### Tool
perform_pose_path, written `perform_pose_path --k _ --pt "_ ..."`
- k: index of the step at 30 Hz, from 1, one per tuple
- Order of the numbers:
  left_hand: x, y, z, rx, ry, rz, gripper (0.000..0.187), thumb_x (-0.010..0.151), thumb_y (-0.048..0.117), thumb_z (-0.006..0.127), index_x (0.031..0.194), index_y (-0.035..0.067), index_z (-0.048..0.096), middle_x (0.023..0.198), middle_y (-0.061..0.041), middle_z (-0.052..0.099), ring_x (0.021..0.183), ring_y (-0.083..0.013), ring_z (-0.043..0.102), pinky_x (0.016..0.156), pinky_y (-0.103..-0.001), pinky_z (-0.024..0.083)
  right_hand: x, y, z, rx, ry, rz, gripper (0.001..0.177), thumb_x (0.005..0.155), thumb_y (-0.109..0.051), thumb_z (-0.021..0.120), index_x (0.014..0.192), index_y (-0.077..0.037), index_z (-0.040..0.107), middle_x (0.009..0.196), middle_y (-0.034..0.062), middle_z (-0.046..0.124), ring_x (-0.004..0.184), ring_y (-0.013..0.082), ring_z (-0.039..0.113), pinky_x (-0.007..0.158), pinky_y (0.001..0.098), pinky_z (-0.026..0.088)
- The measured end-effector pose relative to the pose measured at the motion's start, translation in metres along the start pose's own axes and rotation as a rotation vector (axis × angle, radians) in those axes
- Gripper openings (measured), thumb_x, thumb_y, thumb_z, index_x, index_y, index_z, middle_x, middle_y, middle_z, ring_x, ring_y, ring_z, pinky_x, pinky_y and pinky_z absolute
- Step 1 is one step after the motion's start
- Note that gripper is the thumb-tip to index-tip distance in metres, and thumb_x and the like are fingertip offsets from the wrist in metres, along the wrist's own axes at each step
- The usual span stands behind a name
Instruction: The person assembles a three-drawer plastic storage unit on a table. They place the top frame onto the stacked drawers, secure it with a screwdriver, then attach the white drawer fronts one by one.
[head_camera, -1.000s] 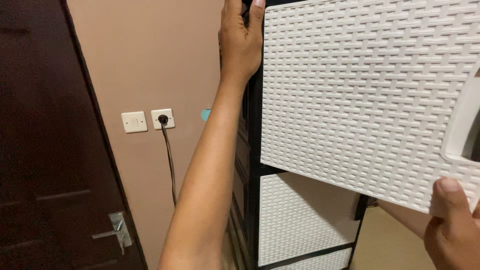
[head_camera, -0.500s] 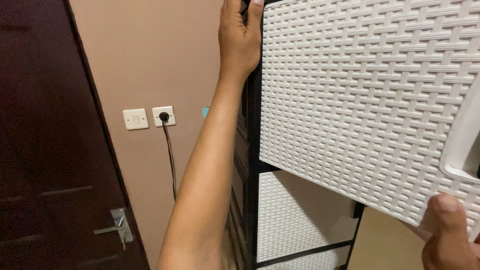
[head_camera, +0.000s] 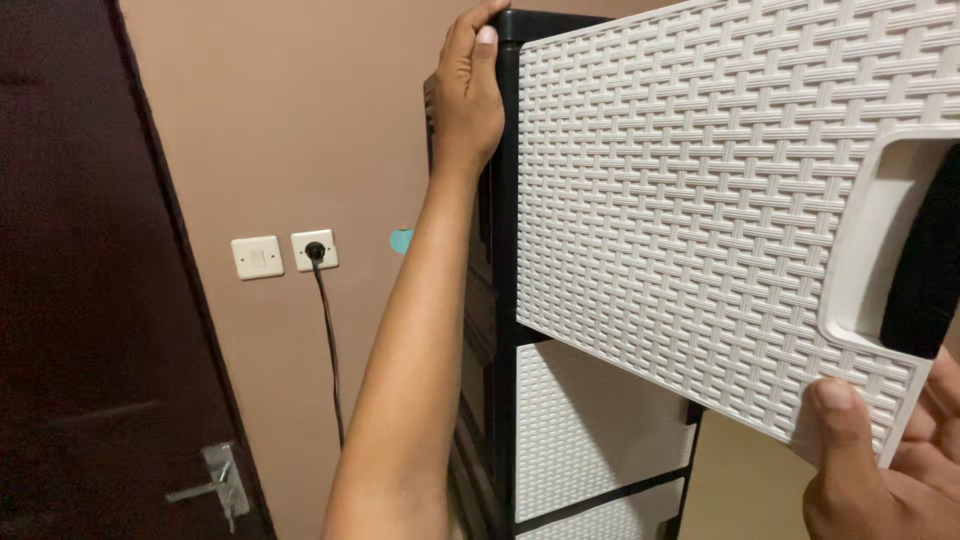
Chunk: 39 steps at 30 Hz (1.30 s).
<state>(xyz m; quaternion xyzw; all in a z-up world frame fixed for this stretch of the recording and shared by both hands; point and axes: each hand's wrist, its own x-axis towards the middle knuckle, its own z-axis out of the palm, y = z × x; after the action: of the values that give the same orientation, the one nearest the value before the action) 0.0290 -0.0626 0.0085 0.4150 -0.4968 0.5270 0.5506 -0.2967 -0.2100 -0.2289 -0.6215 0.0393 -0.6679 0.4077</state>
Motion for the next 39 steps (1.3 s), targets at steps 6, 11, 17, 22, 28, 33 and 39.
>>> perform_pose_path --k 6,11,17,22,28,33,39 --pt "0.006 -0.016 0.010 -0.020 -0.129 0.002 0.030 0.110 0.015 0.047 0.130 0.013 0.068 0.124 -0.005 0.070 0.122 -0.0213 0.067 0.110 -0.034 0.050 -0.007 -0.006 0.008 -0.021 0.055 -0.064 0.043 0.111 -0.003 0.061 0.150 0.010 0.047 0.119 0.0227 0.069 0.106 0.0236 0.072 0.097 0.0335 0.060" --pt "0.006 -0.020 0.014 0.040 -0.215 0.037 0.028 0.108 0.014 0.051 0.132 0.014 0.066 0.125 -0.006 0.070 0.123 -0.0242 0.065 0.110 -0.036 0.049 -0.015 -0.005 0.008 -0.029 0.060 -0.162 0.042 0.116 0.000 0.060 0.152 0.013 0.044 0.122 0.0230 0.068 0.110 0.0217 0.071 0.100 0.0304 0.060" --pt "0.005 -0.020 0.013 -0.002 -0.249 0.019 0.032 0.106 0.013 0.053 0.136 0.016 0.063 0.129 -0.006 0.068 0.126 -0.0250 0.064 0.111 -0.036 0.049 -0.016 -0.009 0.008 -0.020 0.079 -0.209 0.043 0.114 -0.005 0.063 0.147 0.013 0.042 0.123 0.0198 0.066 0.109 0.0167 0.069 0.094 0.0254 0.058" --pt "0.004 -0.022 0.018 0.044 -0.254 0.041 0.037 0.105 0.007 0.051 0.139 0.017 0.062 0.135 -0.005 0.066 0.131 -0.0257 0.060 0.115 -0.039 0.046 -0.016 -0.003 0.003 -0.140 0.063 -0.312 0.038 0.114 -0.004 0.061 0.144 0.012 0.045 0.126 0.0203 0.067 0.112 0.0157 0.069 0.096 0.0225 0.058" --pt "-0.001 -0.029 0.018 0.054 -0.256 0.077 0.043 0.103 0.002 0.049 0.143 0.017 0.058 0.142 -0.005 0.063 0.137 -0.0271 0.056 0.122 -0.043 0.038 -0.018 -0.003 0.000 -0.185 0.069 -0.316 0.035 0.117 -0.004 0.064 0.142 0.012 0.046 0.123 0.0179 0.067 0.109 0.0139 0.069 0.093 0.0219 0.058" --pt "0.009 -0.040 0.007 -0.023 -0.344 0.018 0.043 0.102 0.008 0.055 0.144 0.017 0.055 0.146 -0.004 0.061 0.140 -0.0279 0.054 0.123 -0.042 0.038 -0.020 -0.039 0.012 -0.711 0.167 -0.373 0.054 0.107 -0.014 0.069 0.145 0.014 0.043 0.123 0.0292 0.062 0.114 0.0326 0.063 0.097 0.0448 0.052" --pt "0.021 -0.060 -0.002 0.156 -0.408 -0.053 0.033 0.104 0.022 0.061 0.137 0.022 0.062 0.140 -0.002 0.065 0.139 -0.0283 0.052 0.125 -0.056 0.013 0.009 -0.077 0.063 -0.810 0.025 -0.815 0.068 0.096 -0.015 0.075 0.150 0.008 0.040 0.140 0.0293 0.055 0.132 0.0398 0.052 0.114 0.0520 0.039"
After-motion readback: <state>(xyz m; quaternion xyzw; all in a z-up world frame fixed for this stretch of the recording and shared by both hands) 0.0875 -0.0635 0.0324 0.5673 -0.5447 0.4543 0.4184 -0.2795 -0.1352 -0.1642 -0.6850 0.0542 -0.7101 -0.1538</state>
